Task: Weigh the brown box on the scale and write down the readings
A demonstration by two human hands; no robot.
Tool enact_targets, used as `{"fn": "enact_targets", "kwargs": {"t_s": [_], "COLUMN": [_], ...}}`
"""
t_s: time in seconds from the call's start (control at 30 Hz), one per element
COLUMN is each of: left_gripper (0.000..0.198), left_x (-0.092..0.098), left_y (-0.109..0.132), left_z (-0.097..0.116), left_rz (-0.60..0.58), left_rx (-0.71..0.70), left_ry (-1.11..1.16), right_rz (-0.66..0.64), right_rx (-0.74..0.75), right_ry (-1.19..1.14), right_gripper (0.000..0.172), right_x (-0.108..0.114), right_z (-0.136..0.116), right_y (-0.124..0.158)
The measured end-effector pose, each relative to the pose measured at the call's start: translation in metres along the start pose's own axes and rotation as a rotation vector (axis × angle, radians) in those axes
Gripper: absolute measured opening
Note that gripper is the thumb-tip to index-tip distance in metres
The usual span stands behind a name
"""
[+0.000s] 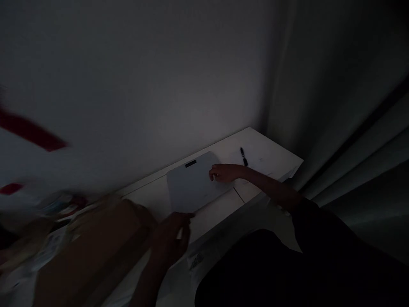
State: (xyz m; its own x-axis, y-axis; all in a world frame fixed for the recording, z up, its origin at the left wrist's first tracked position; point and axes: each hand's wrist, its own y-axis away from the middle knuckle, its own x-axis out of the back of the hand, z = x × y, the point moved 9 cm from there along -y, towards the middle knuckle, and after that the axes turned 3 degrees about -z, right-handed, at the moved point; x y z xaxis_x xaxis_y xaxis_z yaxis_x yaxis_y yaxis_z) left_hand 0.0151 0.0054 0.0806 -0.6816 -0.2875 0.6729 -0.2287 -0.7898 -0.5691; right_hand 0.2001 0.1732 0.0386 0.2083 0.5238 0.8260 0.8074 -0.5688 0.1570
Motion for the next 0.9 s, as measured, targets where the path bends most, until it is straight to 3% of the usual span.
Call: {"fn": "enact_targets", "kwargs": {"t_s": [0.07,0.17,0.3,0.4,0.5,0.63,0.73,0.83,0.9], "left_gripper": [0.03,0.037,0.036,0.042,0.051,0.058,0.054,0.057,0.058], "left_x": [-0.061,-0.142,-0.225,-0.265,-0.281,-0.279,-0.275,-0.272,-0.271], "left_y": [-0.02,-0.034,-0.044,-0.053,-0.061,-0.064,-0.064,-0.065,-0.066], "left_z": [0.038,0.073,0.099,0.107,0.103,0.087,0.084,0.086,0.087], "left_rz": [-0.228,-0.441,-0.58,-0.612,-0.583,-0.526,-0.508,-0.482,-0.476], "left_rx": [-0.302,-0.565,-0.75,-0.76,-0.693,-0.611,-0.604,-0.589,-0.585], "left_ry": [-0.05,-0.184,-0.27,-0.25,-0.137,-0.023,0.014,0.017,0.025], "right_rz": [0.057,0.135,0.136,0.106,0.083,0.122,0.316,0.612,0.755], "right_rx": [-0.148,-0.316,-0.404,-0.38,-0.318,-0.207,-0.062,-0.11,-0.194], "right_ry": [0.046,0.08,0.047,0.013,-0.018,-0.009,-0.045,-0.321,-0.479], "right_gripper": [0.021,0.027,0.044,0.04,0.024,0.017,0.009,0.035,0.043], "right_x": [0.025,0.054,0.063,0.058,0.055,0.067,0.092,0.111,0.11], "right_z": [0.048,0.111,0.171,0.192,0.198,0.202,0.206,0.234,0.254], "right_y": [0.023,0.05,0.063,0.058,0.051,0.049,0.052,0.063,0.07]}}
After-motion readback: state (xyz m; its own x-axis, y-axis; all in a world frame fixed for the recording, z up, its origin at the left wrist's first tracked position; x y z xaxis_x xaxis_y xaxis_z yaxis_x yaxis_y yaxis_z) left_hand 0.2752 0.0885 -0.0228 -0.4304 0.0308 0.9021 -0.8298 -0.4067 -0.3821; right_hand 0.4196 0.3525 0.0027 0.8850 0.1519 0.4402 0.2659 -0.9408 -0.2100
